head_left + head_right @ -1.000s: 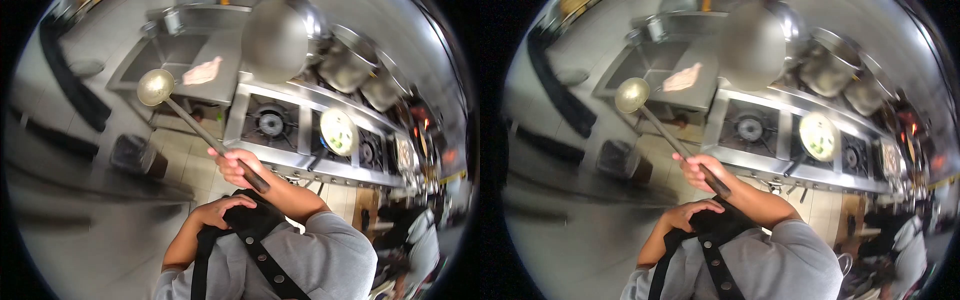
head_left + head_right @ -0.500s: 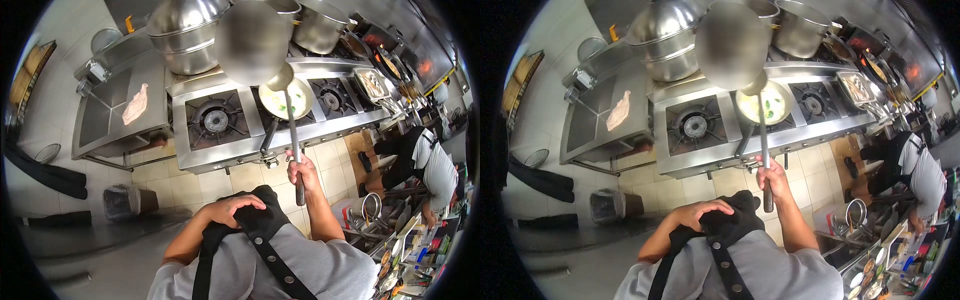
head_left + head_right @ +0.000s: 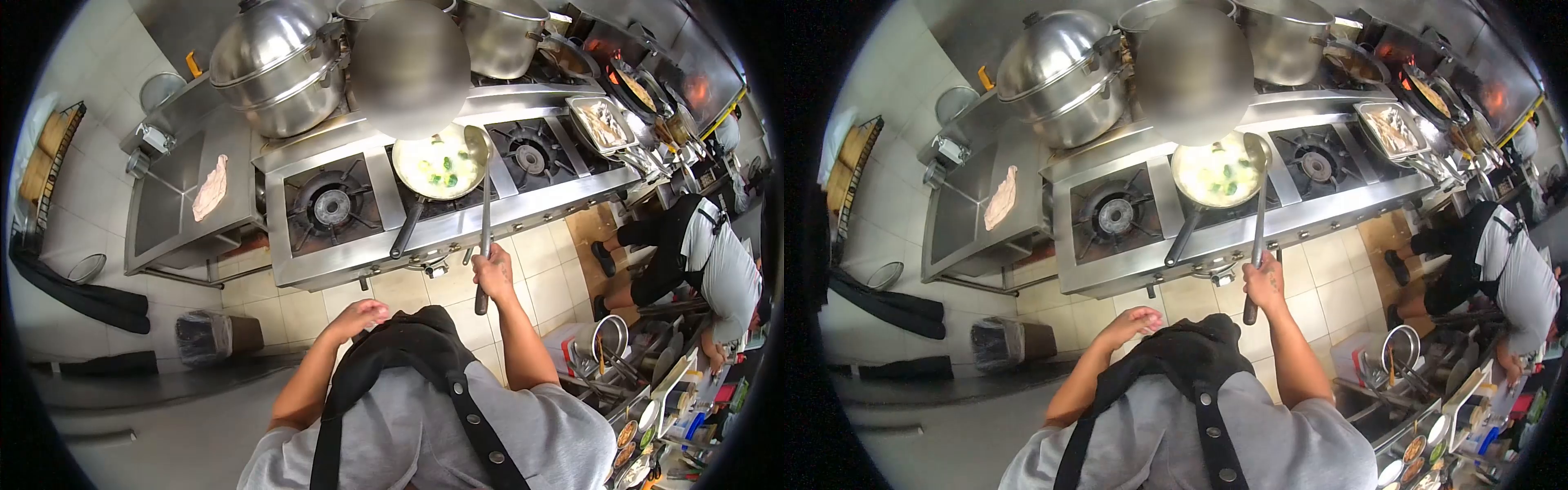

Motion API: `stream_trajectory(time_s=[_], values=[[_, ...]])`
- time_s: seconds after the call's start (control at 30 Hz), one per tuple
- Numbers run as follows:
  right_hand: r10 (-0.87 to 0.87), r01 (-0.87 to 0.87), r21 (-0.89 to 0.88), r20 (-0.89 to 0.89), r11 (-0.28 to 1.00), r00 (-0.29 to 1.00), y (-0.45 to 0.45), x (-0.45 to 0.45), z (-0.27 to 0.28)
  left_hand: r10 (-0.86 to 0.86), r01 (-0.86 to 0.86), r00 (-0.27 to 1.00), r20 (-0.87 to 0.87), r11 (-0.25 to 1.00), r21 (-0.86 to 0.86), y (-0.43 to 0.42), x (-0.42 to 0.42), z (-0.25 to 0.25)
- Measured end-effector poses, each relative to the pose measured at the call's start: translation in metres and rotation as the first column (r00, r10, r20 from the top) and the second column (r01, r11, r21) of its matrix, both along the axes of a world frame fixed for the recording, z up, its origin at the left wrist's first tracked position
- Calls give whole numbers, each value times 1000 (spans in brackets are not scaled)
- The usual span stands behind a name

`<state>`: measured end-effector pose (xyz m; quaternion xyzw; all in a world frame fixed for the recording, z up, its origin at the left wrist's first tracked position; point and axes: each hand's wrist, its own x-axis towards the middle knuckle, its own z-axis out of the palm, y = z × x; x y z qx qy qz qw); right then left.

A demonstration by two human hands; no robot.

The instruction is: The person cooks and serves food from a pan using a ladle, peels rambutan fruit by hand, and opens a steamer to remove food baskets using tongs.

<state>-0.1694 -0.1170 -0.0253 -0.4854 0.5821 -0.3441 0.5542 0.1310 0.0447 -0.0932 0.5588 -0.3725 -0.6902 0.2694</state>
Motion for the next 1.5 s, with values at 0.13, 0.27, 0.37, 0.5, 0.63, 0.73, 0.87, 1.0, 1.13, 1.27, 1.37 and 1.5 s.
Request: stream_trajectory(time_s=[0.13,0.27,0.37,0.5,0.63,0.73,0.87,1.0,1.13,1.27,1.37,1.5], values=[[82,-83,-10,-95,996,992,-1,0,-9,249,-306,927,282,935,178,31,25,-78],[102,-110,75,111,991,989,-7,-7,-3,160,-339,855,493,892,299,107,59,-192],[136,-162,110,215,981,967,-16,-29,-5,-156,-60,797,583,941,334,170,63,-227],[162,-177,112,128,978,978,-13,-45,17,221,-429,866,448,787,442,200,49,-255],[164,-162,80,-27,984,986,1,-38,49,227,-348,892,391,897,273,167,38,-220],[143,-138,89,-56,986,988,6,-29,60,-149,206,730,667,979,-6,155,76,-304],[140,-128,122,-95,984,986,8,-14,52,-39,-3,833,553,997,75,92,85,-258],[87,-91,173,29,981,996,12,9,44,246,-343,865,438,926,156,38,74,-198],[-53,-22,258,280,966,959,10,21,44,289,-368,873,393,919,141,38,79,-196],[-69,-25,274,330,961,942,5,19,50,151,-270,902,404,928,258,58,94,-212],[-32,-10,219,186,976,982,10,19,59,-5,-55,881,474,992,112,90,115,-244],[-27,11,195,83,981,996,16,25,63,69,-187,886,458,958,216,96,119,-235]])
